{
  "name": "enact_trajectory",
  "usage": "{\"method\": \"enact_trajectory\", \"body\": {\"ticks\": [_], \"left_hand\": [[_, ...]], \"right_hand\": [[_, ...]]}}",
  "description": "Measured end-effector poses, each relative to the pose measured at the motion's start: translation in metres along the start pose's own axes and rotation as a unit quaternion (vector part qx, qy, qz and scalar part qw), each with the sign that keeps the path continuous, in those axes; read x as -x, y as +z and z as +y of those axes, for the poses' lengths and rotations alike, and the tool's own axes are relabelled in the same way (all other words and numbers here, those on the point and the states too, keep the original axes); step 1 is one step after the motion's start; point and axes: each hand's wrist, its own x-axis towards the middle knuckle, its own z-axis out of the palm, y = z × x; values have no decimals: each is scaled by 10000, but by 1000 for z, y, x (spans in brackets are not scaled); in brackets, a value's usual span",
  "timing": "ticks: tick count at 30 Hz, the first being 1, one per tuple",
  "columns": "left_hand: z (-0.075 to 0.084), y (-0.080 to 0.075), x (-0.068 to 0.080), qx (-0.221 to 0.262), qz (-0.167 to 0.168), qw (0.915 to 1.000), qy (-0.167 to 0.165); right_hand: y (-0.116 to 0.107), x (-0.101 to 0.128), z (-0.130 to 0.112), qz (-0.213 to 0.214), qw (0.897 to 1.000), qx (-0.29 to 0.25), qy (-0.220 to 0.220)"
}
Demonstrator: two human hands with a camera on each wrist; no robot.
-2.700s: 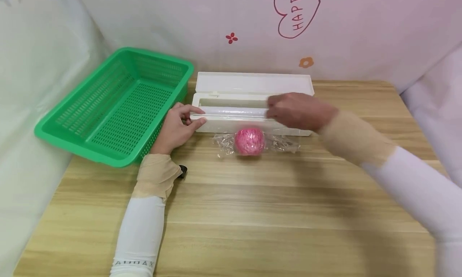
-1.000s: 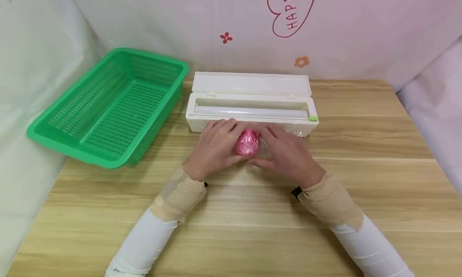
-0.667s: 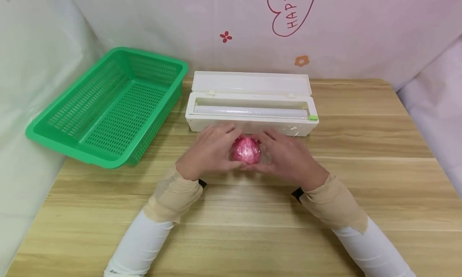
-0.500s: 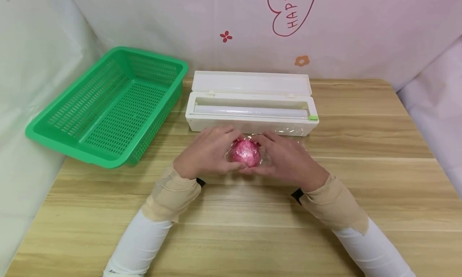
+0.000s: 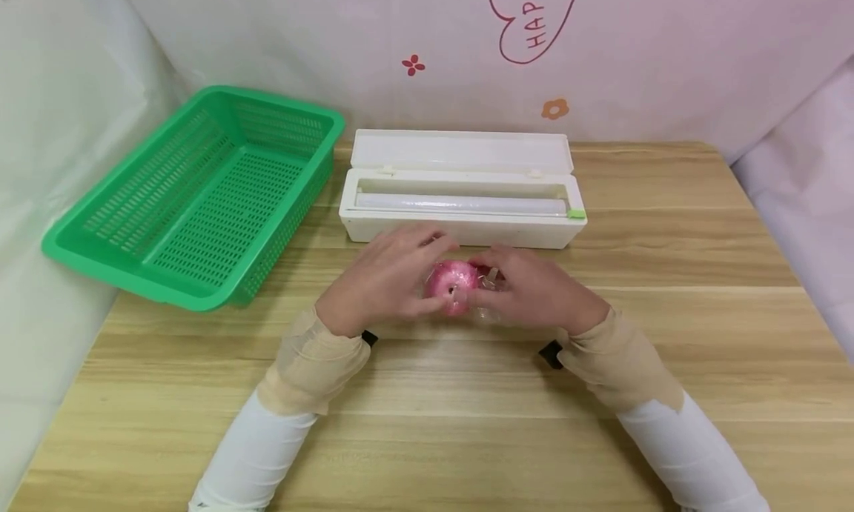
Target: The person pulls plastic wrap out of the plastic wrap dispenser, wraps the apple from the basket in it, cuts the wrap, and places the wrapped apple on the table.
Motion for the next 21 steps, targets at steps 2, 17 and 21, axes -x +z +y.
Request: {"method": "enact_trajectory", "body": {"ticks": [2, 17, 21], "left_hand": [[2, 1, 0, -54, -3, 10000, 38], [-9, 4, 1, -118, -526, 9985, -86], [-10, 2, 0, 115, -861, 9959, -254]], "right_hand": [[0, -3, 5, -128, 9998, -153, 51], [-9, -2, 10, -368, 9971, -273, 610], [-16, 3, 10, -309, 9974, -150, 641]]}}
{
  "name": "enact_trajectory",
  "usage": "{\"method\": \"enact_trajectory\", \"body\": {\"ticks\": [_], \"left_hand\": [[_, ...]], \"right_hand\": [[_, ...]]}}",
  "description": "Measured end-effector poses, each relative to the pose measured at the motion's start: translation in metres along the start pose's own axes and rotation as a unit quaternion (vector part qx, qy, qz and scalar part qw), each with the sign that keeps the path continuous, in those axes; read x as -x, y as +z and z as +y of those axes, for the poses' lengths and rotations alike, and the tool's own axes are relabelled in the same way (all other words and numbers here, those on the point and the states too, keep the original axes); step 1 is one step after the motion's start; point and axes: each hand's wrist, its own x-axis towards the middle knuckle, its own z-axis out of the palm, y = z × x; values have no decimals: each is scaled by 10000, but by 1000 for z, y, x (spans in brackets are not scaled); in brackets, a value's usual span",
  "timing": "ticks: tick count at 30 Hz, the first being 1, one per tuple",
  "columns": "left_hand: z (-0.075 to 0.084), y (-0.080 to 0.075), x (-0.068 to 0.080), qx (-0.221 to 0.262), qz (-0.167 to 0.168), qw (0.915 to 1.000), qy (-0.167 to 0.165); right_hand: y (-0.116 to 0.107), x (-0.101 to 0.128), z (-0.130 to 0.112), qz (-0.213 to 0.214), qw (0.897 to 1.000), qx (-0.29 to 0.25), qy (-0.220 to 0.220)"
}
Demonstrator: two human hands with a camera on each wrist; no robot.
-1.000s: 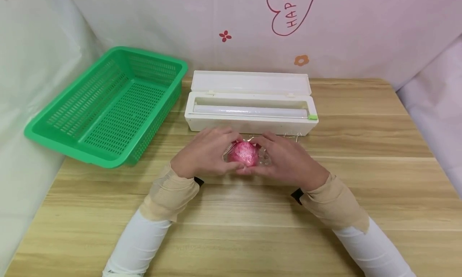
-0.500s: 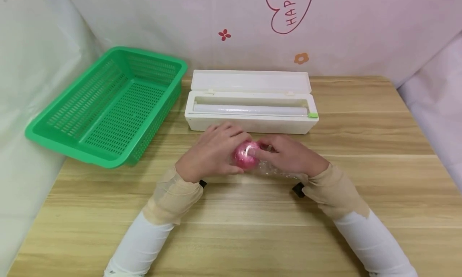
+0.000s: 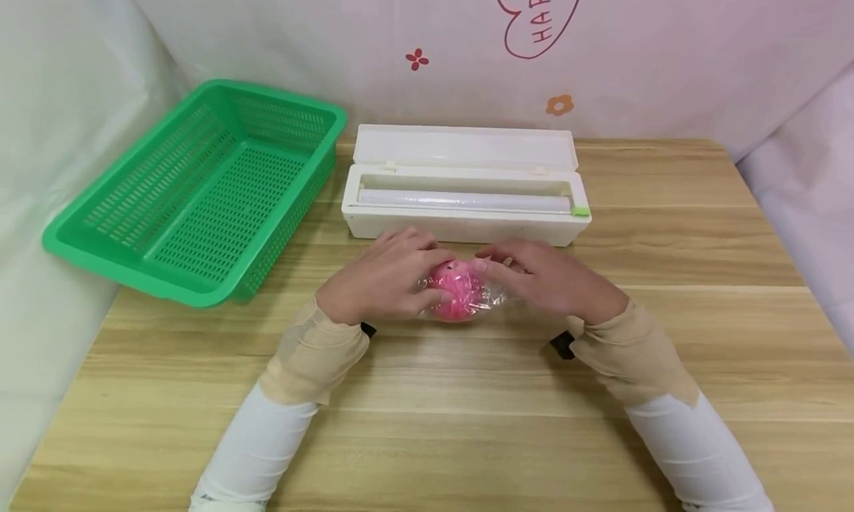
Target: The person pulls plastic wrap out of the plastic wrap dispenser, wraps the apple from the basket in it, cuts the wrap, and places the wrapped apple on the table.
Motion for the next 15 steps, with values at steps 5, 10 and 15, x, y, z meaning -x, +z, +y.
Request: {"method": "enact_trajectory", "body": {"ticks": [5, 10, 15], "left_hand": [[-1, 5, -4, 195, 122, 9996, -156], [0, 13, -8, 179, 444, 9984, -294], [5, 21, -12, -462, 861, 9949, -253]], "right_hand": [[-3, -1, 3, 25, 9999, 1, -103], [-7, -3, 9, 33, 10000, 74, 3], [-13, 0, 12, 65, 9996, 158, 217]]}}
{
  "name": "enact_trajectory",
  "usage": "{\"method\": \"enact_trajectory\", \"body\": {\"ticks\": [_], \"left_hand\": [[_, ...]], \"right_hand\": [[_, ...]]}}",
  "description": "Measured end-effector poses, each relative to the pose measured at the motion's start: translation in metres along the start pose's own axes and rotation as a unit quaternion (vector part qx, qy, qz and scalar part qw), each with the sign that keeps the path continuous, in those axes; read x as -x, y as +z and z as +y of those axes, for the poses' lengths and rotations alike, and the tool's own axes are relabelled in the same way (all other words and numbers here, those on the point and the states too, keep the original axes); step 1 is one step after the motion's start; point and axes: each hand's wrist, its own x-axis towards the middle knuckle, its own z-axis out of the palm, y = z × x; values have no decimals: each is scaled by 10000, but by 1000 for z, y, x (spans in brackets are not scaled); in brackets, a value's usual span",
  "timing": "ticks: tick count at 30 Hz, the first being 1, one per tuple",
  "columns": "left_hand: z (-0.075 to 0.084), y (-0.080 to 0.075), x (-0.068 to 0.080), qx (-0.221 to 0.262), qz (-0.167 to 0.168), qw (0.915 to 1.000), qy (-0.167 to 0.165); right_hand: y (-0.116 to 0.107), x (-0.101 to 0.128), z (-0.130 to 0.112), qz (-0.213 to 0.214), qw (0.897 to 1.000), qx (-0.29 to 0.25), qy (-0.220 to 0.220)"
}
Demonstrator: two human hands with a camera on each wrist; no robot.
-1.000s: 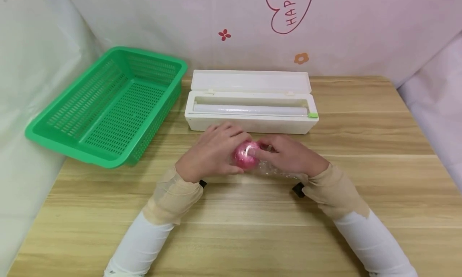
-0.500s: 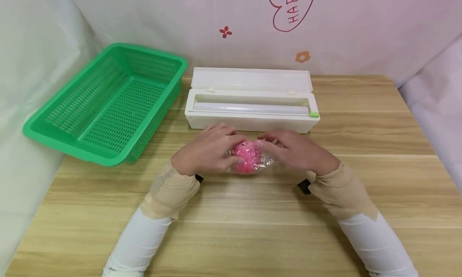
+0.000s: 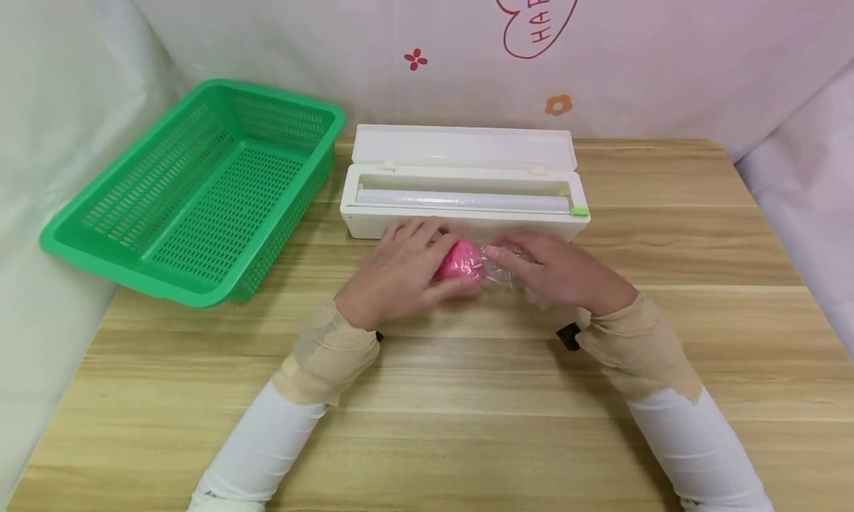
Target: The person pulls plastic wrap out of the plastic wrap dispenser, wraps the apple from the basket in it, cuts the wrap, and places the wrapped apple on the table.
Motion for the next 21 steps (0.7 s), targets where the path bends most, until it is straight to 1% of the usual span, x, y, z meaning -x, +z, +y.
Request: {"method": "enact_trajectory", "body": {"ticks": [4, 7, 9, 10, 12, 15, 17, 19, 21], "left_hand": [[4, 8, -1, -578, 163, 9982, -5], [7, 12, -3, -814, 265, 9963, -61], [8, 11, -4, -709, 224, 9972, -105], [8, 10, -4, -633, 138, 9978, -128], [6, 4, -2, -394, -131, 9990, -183], [2, -6, 3, -71, -580, 9978, -319], [-2, -11, 5, 41, -760, 9963, -392], [-4, -11, 6, 84, -797, 9958, -433], [-4, -7, 5, 51, -715, 9964, -462]], "right_hand": [[-5, 4, 1, 79, 9999, -126, 79], [-8, 6, 3, 141, 9996, -224, 115], [-10, 7, 4, 195, 9994, -263, 113], [-11, 8, 3, 210, 9993, -277, 101], [-13, 9, 3, 230, 9994, -254, 89], [-15, 10, 1, 259, 9993, -214, 141], [-16, 11, 0, 304, 9989, -221, 269], [-16, 10, -1, 393, 9983, -219, 382], [-16, 11, -1, 514, 9973, -214, 487]]}}
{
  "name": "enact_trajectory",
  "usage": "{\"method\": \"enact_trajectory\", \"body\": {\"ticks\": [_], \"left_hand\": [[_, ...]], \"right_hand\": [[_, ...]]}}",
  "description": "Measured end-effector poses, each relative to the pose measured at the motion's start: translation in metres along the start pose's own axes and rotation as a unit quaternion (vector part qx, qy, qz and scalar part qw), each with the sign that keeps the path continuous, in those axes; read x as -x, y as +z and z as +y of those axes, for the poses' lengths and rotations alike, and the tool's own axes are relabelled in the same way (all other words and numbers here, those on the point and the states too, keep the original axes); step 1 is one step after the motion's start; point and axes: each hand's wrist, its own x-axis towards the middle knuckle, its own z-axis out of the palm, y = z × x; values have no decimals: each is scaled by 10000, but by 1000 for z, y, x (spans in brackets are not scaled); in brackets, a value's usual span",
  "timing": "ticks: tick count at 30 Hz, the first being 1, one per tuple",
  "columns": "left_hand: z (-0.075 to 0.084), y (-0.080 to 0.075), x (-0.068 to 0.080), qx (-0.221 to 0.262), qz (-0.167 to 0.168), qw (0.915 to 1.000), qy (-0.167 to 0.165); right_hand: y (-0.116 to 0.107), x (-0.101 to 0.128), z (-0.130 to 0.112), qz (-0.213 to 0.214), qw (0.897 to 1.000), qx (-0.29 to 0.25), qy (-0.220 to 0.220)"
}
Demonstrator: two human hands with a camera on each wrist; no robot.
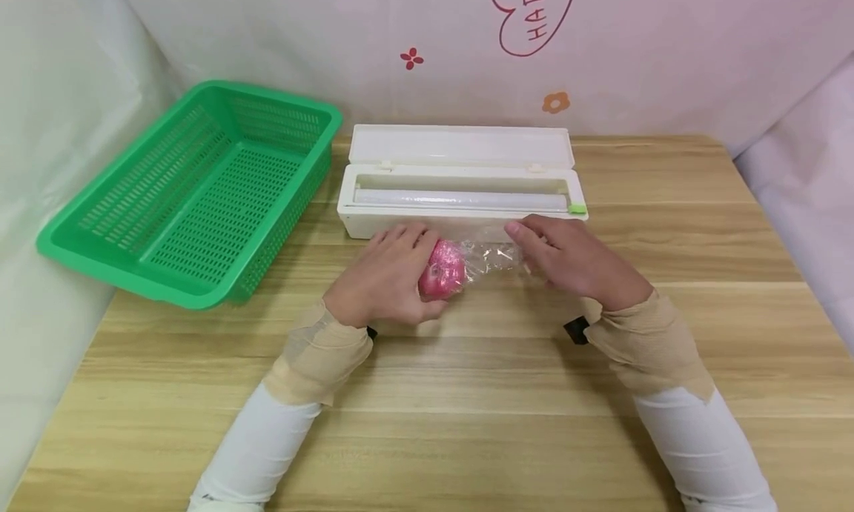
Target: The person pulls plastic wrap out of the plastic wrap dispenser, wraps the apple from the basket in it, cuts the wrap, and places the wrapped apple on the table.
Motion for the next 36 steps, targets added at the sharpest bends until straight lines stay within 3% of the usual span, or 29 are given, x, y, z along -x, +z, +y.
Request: {"method": "enact_trajectory", "body": {"ticks": [7, 11, 14, 18, 20, 27, 33, 36], "left_hand": [[6, 15, -9, -159, 533, 9984, -92], [3, 2, -4, 417, 737, 9964, 3], [-1, -17, 3, 714, 951, 9929, -23], [-8, -34, 12, 804, 1232, 9888, -234], [-11, -38, 14, 835, 1327, 9871, -333], [-12, -39, 14, 807, 1485, 9853, -256], [-11, -41, 14, 1034, 1510, 9831, -93], [-12, -43, 14, 1223, 1432, 9820, -147]], "right_hand": [[-5, 6, -1, 500, 9981, -62, 352], [-9, 11, -4, 990, 9937, -192, 484], [-13, 14, -9, 1449, 9851, -800, 464], [-18, 18, -17, 1993, 9623, -1849, -78], [-17, 21, -22, 2137, 9542, -2058, -389], [7, 17, -39, 2279, 9574, -1590, -781], [15, 8, -37, 2993, 9273, -1804, -1338], [13, 8, -33, 3154, 9193, -1900, -1391]]}}
